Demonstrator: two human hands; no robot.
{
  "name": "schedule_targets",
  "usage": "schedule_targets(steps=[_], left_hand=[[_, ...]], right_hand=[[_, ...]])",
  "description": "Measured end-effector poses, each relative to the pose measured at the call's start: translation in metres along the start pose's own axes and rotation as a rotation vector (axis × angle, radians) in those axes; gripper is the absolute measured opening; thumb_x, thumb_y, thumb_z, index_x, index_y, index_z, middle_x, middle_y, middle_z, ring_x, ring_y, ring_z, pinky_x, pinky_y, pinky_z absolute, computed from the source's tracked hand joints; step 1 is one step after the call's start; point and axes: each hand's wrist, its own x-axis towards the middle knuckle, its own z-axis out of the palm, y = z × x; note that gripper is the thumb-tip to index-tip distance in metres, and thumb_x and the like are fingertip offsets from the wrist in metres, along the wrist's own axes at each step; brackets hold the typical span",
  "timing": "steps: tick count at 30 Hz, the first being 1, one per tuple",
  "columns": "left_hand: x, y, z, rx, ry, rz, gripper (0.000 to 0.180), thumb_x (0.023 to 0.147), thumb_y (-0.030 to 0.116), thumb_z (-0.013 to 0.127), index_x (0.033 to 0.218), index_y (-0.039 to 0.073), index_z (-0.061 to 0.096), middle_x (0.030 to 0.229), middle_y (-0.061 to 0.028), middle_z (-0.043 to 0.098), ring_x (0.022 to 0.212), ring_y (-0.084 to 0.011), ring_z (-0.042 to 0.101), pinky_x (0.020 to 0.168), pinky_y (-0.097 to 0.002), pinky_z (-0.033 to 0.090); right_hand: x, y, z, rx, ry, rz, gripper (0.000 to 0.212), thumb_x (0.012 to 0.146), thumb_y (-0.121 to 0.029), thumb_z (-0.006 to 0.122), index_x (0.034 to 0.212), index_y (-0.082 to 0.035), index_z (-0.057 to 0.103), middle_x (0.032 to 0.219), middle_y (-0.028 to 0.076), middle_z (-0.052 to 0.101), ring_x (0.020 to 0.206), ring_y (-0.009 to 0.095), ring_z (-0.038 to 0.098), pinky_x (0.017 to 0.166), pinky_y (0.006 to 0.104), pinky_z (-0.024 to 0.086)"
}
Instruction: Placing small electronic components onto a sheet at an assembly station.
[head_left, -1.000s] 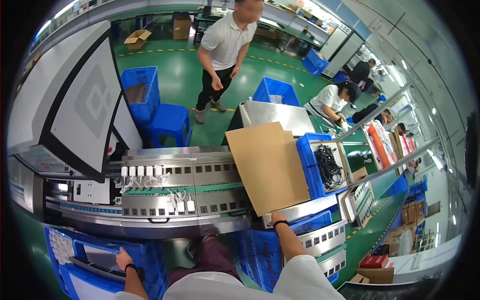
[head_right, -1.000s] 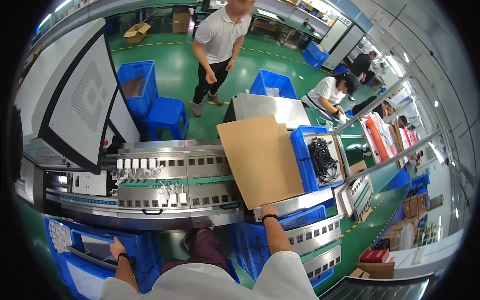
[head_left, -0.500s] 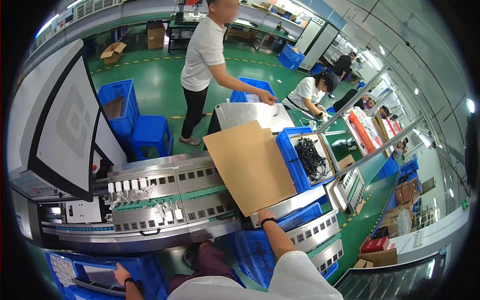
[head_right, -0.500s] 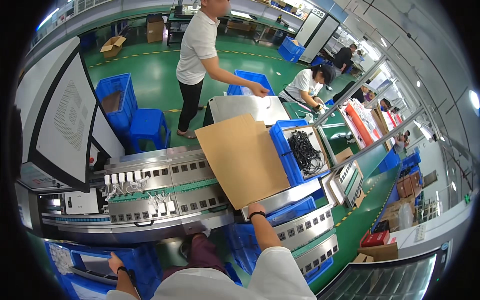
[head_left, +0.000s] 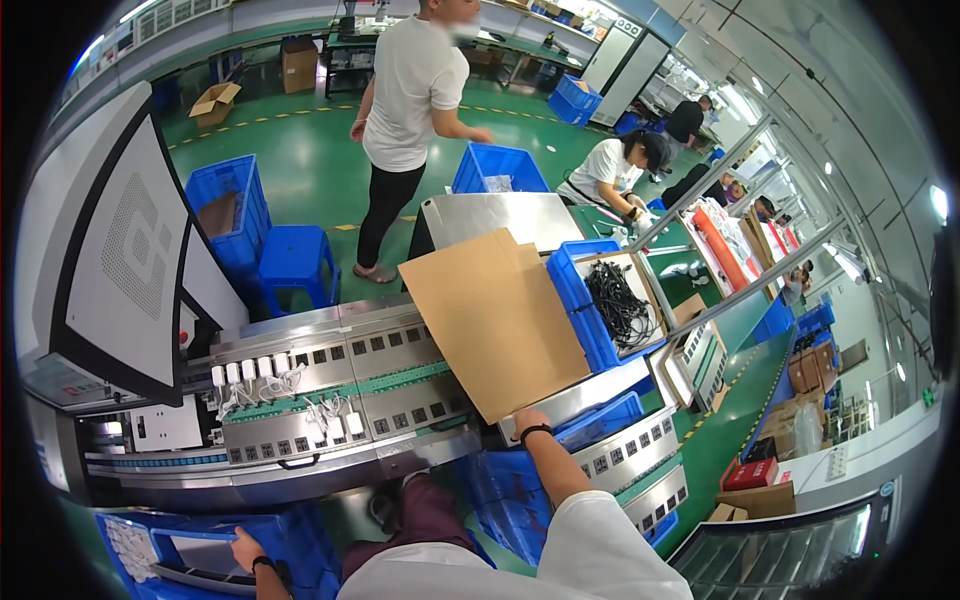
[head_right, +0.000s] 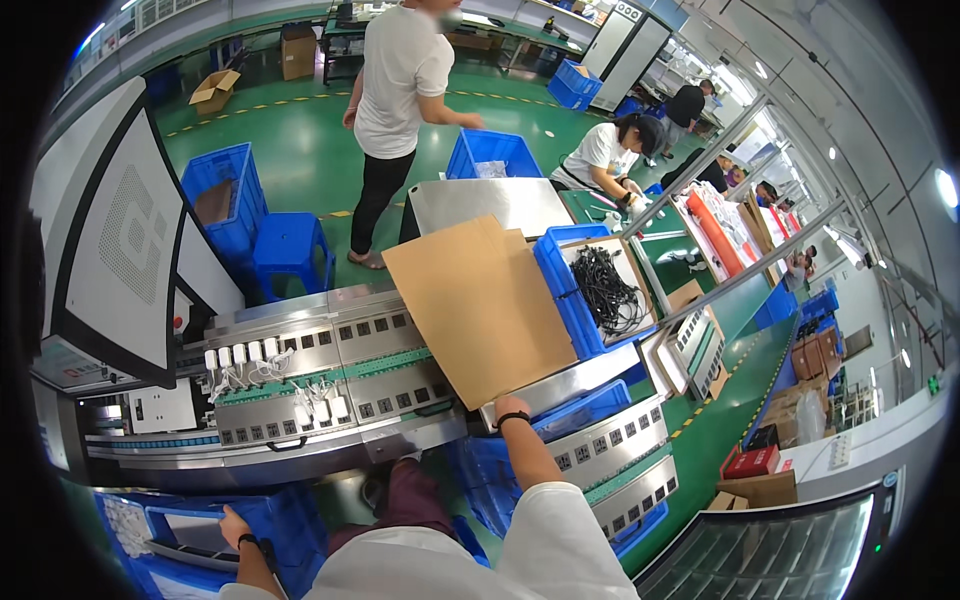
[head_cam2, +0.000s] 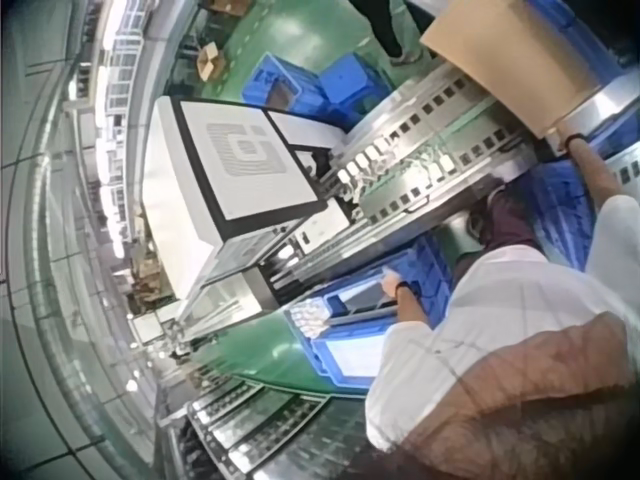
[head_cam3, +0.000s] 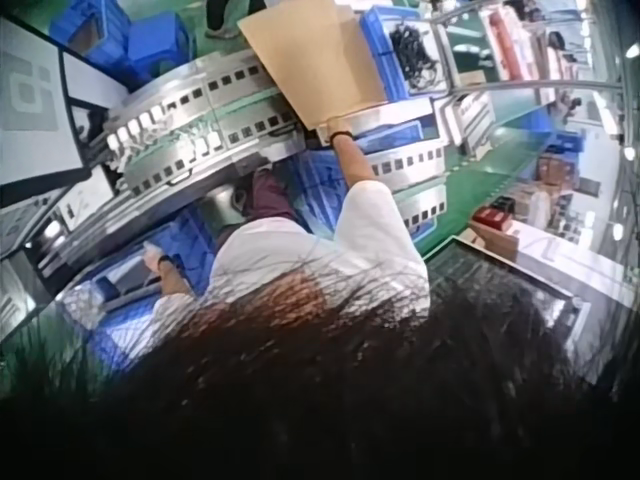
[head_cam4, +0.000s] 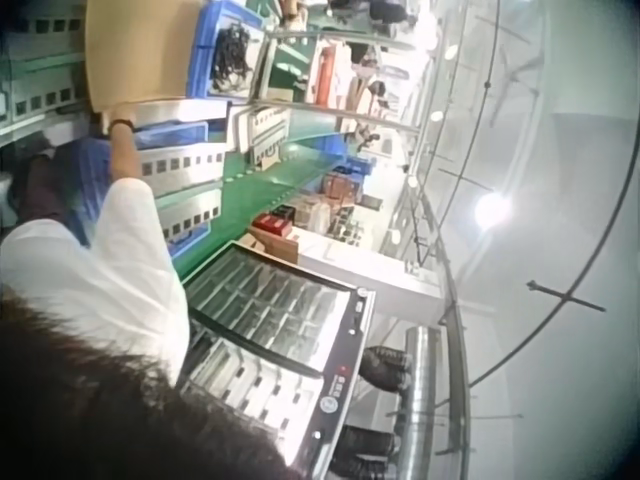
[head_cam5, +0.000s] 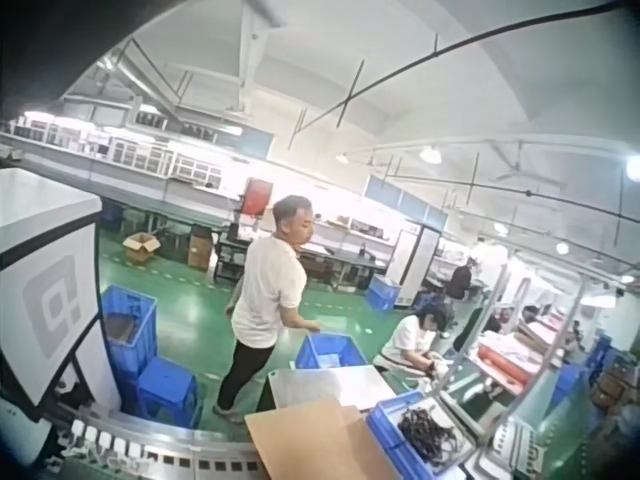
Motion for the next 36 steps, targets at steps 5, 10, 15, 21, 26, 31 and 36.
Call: schedule_targets(steps=[5, 10, 15, 21, 26, 31, 36], left_hand=[[-0.004, 0.003, 0.000, -0.007, -0.017, -0.013, 0.072, 0.094, 0.058, 0.042, 0.107, -0.008, 0.068, 0.109, -0.0295, 0.067, 0.105, -0.0462, 0.062, 0.093, -0.0525, 0.047], [-0.003, 0.004, -0.003, -0.012, -0.011, -0.021, 0.072, 0.094, 0.058, 0.042, 0.107, -0.008, 0.068, 0.110, -0.0295, 0.066, 0.106, -0.0463, 0.062, 0.094, -0.0527, 0.047], [0.001, 0.001, 0.000, -0.016, -0.014, -0.009, 0.071, 0.094, 0.056, 0.041, 0.106, -0.008, 0.068, 0.109, -0.0302, 0.066, 0.105, -0.0465, 0.062, 0.093, -0.0530, 0.047], [-0.003, 0.008, -0.002, -0.015, 0.012, -0.034, 0.068, 0.092, 0.054, 0.042, 0.105, -0.008, 0.068, 0.108, -0.0305, 0.067, 0.103, -0.0463, 0.063, 0.092, -0.0531, 0.048], [-0.018, 0.022, -0.012, -0.042, -0.009, -0.037, 0.065, 0.091, 0.052, 0.044, 0.105, -0.007, 0.069, 0.106, -0.0301, 0.067, 0.102, -0.0461, 0.063, 0.090, -0.0536, 0.048], [-0.024, 0.021, -0.027, -0.084, 0.019, -0.059, 0.061, 0.090, 0.049, 0.046, 0.102, -0.006, 0.069, 0.104, -0.0301, 0.067, 0.102, -0.0464, 0.063, 0.089, -0.0541, 0.049], [-0.016, 0.016, -0.017, -0.096, 0.044, -0.064, 0.059, 0.090, 0.047, 0.047, 0.100, -0.006, 0.070, 0.103, -0.0304, 0.067, 0.101, -0.0471, 0.063, 0.089, -0.0540, 0.049]], right_hand=[[0.020, 0.011, 0.019, 0.000, 0.015, -0.034, 0.052, 0.066, -0.035, 0.088, 0.109, -0.010, 0.073, 0.116, 0.014, 0.070, 0.108, 0.030, 0.067, 0.089, 0.0430, 0.056], [0.025, 0.009, 0.022, -0.018, 0.019, -0.045, 0.052, 0.066, -0.035, 0.087, 0.109, -0.010, 0.073, 0.116, 0.013, 0.070, 0.108, 0.031, 0.067, 0.089, 0.0433, 0.055], [0.026, 0.010, 0.023, 0.031, 0.026, -0.029, 0.051, 0.066, -0.035, 0.087, 0.108, -0.010, 0.073, 0.115, 0.014, 0.070, 0.107, 0.031, 0.067, 0.089, 0.0430, 0.055], [0.034, 0.013, 0.028, 0.027, 0.016, -0.047, 0.051, 0.065, -0.035, 0.088, 0.106, -0.009, 0.073, 0.114, 0.014, 0.070, 0.107, 0.031, 0.067, 0.090, 0.0430, 0.055], [0.044, 0.034, 0.044, -0.004, 0.035, -0.016, 0.052, 0.064, -0.035, 0.089, 0.106, -0.010, 0.073, 0.114, 0.014, 0.070, 0.108, 0.031, 0.066, 0.090, 0.0434, 0.055], [0.017, 0.010, 0.015, 0.014, 0.010, -0.070, 0.063, 0.064, -0.039, 0.089, 0.116, -0.009, 0.069, 0.118, 0.015, 0.069, 0.111, 0.032, 0.065, 0.092, 0.0435, 0.054], [0.034, 0.015, 0.019, -0.047, -0.052, -0.069, 0.070, 0.064, -0.039, 0.090, 0.122, -0.008, 0.065, 0.123, 0.016, 0.066, 0.115, 0.032, 0.063, 0.096, 0.0436, 0.052]])
